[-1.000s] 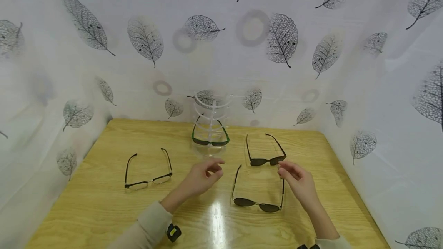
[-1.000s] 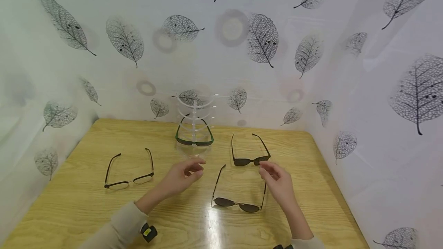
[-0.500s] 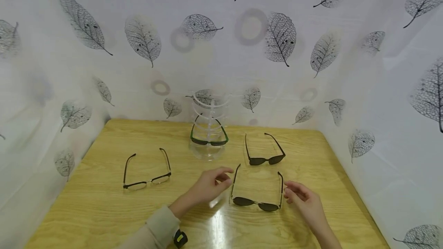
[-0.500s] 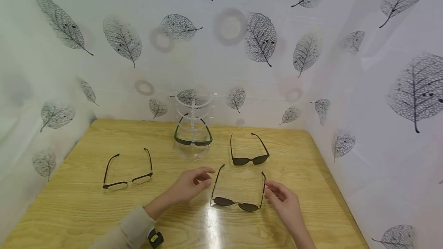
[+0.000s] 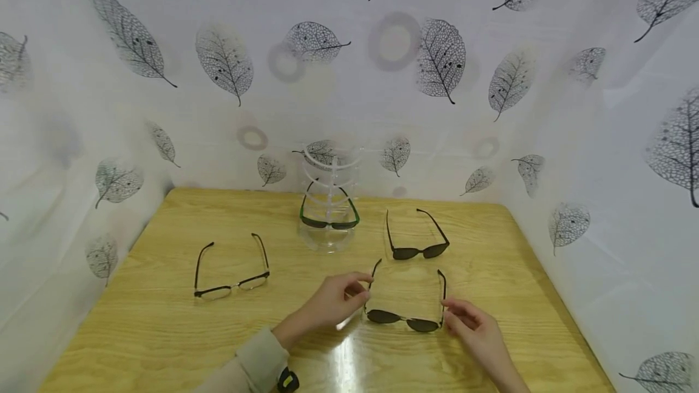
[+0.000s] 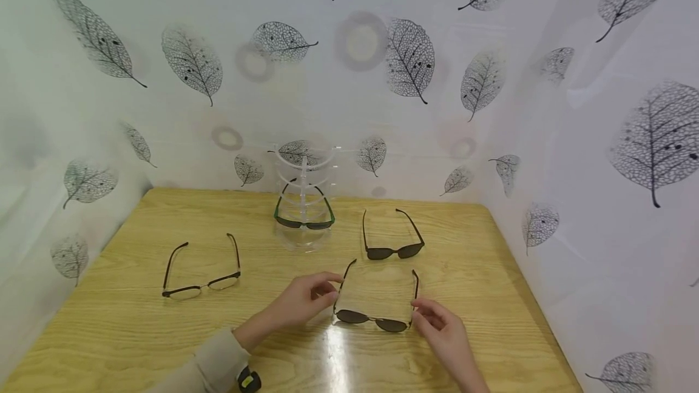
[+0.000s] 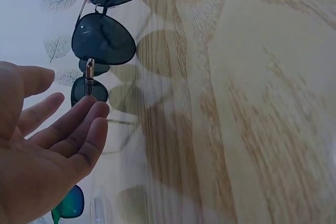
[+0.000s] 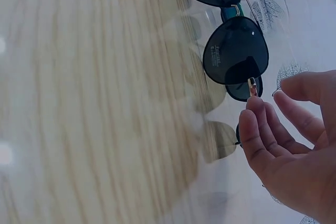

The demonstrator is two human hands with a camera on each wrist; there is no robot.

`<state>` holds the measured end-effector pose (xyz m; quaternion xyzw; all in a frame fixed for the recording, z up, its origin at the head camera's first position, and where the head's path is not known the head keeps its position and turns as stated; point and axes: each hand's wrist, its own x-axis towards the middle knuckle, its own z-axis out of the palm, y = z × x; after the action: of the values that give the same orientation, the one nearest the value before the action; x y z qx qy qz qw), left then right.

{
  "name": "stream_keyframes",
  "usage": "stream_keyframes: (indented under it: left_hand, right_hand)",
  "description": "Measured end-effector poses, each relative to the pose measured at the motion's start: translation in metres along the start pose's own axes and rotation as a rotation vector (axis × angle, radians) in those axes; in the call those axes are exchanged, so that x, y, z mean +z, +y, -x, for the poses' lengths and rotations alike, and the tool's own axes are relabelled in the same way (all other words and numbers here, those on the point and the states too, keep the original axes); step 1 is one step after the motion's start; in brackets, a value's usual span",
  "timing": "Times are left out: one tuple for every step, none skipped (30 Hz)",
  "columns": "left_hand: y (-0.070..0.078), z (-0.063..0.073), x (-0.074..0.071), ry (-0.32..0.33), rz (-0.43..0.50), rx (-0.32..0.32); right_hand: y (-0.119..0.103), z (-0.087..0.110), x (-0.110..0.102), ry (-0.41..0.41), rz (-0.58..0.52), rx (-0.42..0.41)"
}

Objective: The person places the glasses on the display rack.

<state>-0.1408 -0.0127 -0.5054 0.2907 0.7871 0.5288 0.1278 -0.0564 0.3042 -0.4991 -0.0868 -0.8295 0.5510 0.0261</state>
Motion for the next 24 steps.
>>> stream_keyframes:
  left_hand:
    - [0.0, 0.0, 0.001, -0.003, 0.0, -0.002]
    - [0.0, 0.0, 0.001, -0.005, -0.001, -0.006]
    - [0.0, 0.0, 0.002, -0.008, -0.002, -0.013]
    - [0.0, -0.001, 0.003, -0.008, -0.003, -0.014]
    - [0.0, -0.001, 0.004, -0.01, -0.009, -0.017]
    - [0.0, -0.001, 0.004, -0.011, -0.012, -0.023]
    - [0.001, -0.002, 0.005, -0.013, -0.016, -0.027]
    - [0.001, -0.002, 0.006, -0.016, -0.02, -0.029]
    - [0.001, -0.002, 0.007, -0.018, -0.017, -0.032]
    - [0.001, -0.002, 0.008, -0.022, -0.015, -0.035]
    - [0.001, -0.002, 0.009, -0.028, -0.014, -0.042]
    - [0.001, -0.002, 0.01, -0.032, -0.011, -0.046]
    - [0.001, -0.002, 0.011, -0.037, -0.009, -0.048]
    - [0.001, -0.002, 0.012, -0.042, -0.004, -0.053]
    - [0.001, -0.002, 0.012, -0.047, 0.0, -0.057]
    - [0.001, -0.003, 0.012, -0.05, 0.0, -0.062]
    - [0.001, -0.003, 0.013, -0.052, -0.003, -0.065]
    - [0.001, -0.003, 0.013, -0.052, -0.003, -0.068]
    - [0.0, -0.003, 0.014, -0.053, -0.004, -0.071]
    - [0.0, -0.003, 0.014, -0.051, -0.005, -0.075]
    - [0.0, -0.003, 0.015, -0.048, -0.007, -0.076]
    - [0.0, -0.003, 0.015, -0.047, -0.007, -0.077]
    - [-0.001, -0.003, 0.016, -0.047, -0.006, -0.077]
    - [-0.001, -0.002, 0.016, -0.046, -0.002, -0.078]
  right_hand:
    - [0.0, 0.0, 0.001, -0.006, -0.001, 0.011]
    - [0.001, 0.0, 0.001, -0.011, 0.0, 0.022]
    - [0.001, 0.001, 0.001, -0.014, 0.002, 0.034]
    - [0.002, 0.001, 0.002, -0.015, 0.006, 0.043]
    - [0.002, 0.001, 0.002, -0.016, 0.011, 0.05]
    - [0.002, 0.001, 0.002, -0.017, 0.016, 0.059]
    - [0.003, 0.001, 0.002, -0.019, 0.021, 0.068]
    - [0.003, 0.001, 0.002, -0.021, 0.025, 0.075]
    - [0.004, 0.002, 0.002, -0.025, 0.026, 0.081]
    - [0.004, 0.002, 0.002, -0.028, 0.026, 0.087]
    - [0.005, 0.003, 0.003, -0.03, 0.023, 0.092]
    - [0.006, 0.003, 0.003, -0.033, 0.019, 0.094]
    - [0.007, 0.003, 0.004, -0.033, 0.014, 0.09]
    - [0.007, 0.003, 0.004, -0.031, 0.008, 0.083]
    - [0.008, 0.003, 0.005, -0.032, 0.002, 0.077]
    - [0.008, 0.003, 0.006, -0.032, -0.003, 0.071]
    - [0.009, 0.002, 0.007, -0.033, -0.006, 0.065]
    - [0.01, 0.002, 0.008, -0.034, -0.009, 0.061]
    - [0.01, 0.002, 0.008, -0.034, -0.011, 0.061]
    - [0.01, 0.002, 0.009, -0.037, -0.011, 0.064]
    - [0.011, 0.002, 0.009, -0.042, -0.012, 0.069]
    - [0.011, 0.002, 0.009, -0.045, -0.013, 0.073]
    - [0.011, 0.002, 0.009, -0.048, -0.012, 0.079]
    - [0.01, 0.002, 0.009, -0.05, -0.01, 0.085]
